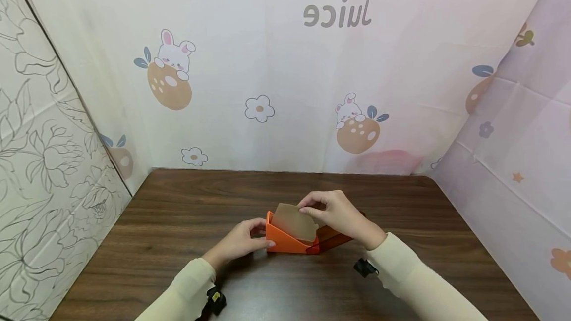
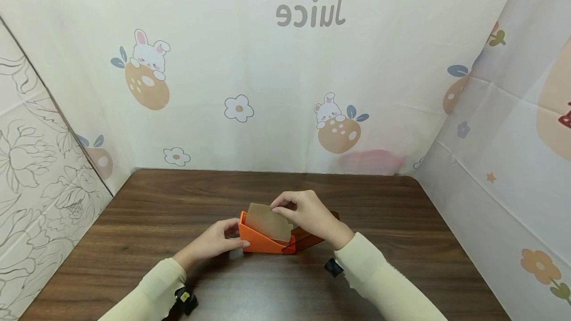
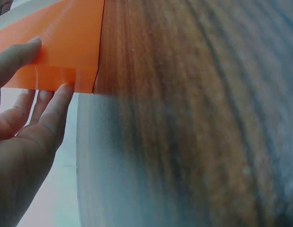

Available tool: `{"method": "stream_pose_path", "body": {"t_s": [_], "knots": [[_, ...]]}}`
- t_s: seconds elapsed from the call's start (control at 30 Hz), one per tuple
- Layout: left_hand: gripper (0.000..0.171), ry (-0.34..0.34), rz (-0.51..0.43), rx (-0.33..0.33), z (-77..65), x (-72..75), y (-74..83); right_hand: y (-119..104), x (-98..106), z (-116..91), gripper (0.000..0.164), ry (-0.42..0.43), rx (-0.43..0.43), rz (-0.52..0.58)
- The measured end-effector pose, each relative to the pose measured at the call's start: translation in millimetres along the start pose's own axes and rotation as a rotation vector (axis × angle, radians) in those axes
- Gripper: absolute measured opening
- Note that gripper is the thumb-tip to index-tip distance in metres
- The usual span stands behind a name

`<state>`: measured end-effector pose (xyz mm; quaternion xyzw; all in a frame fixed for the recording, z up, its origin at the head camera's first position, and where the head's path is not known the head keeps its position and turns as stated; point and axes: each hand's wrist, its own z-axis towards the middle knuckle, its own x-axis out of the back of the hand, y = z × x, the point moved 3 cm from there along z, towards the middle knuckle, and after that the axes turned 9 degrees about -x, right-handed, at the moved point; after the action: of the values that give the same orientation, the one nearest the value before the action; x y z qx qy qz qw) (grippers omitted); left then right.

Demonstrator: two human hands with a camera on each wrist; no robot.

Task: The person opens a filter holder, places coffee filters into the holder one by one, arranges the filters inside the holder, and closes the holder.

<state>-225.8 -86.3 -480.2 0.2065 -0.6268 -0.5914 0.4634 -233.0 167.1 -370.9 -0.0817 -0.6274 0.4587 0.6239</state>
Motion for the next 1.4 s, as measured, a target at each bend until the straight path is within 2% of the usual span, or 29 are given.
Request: {"method": "stream_pose_path", "body": {"t_s": [0.3, 0.53, 1.07, 1.4], "knots": [[0.040, 0.003, -0.003, -0.009, -0.1, 0.0, 1.9, -1, -6, -1, 0.009, -0.034, -0.012, 0.038], [0.039, -0.001, 0.016, -0.002, 0.0, -0.5, -0.2, 3, -16, -2, 0.009, -0.027, 0.003, -0.001], [0.040, -0.002, -0.008, 0.001, -0.4, -0.8, 0.6, 5, -27, -4, 0.008, -0.059, -0.039, -0.016], [0.041, 0.003, -0.039, -0.001, -0.9, -1.6, 3.0, 5, -32, -5, 0.007, -0.030, -0.022, -0.064]]}}
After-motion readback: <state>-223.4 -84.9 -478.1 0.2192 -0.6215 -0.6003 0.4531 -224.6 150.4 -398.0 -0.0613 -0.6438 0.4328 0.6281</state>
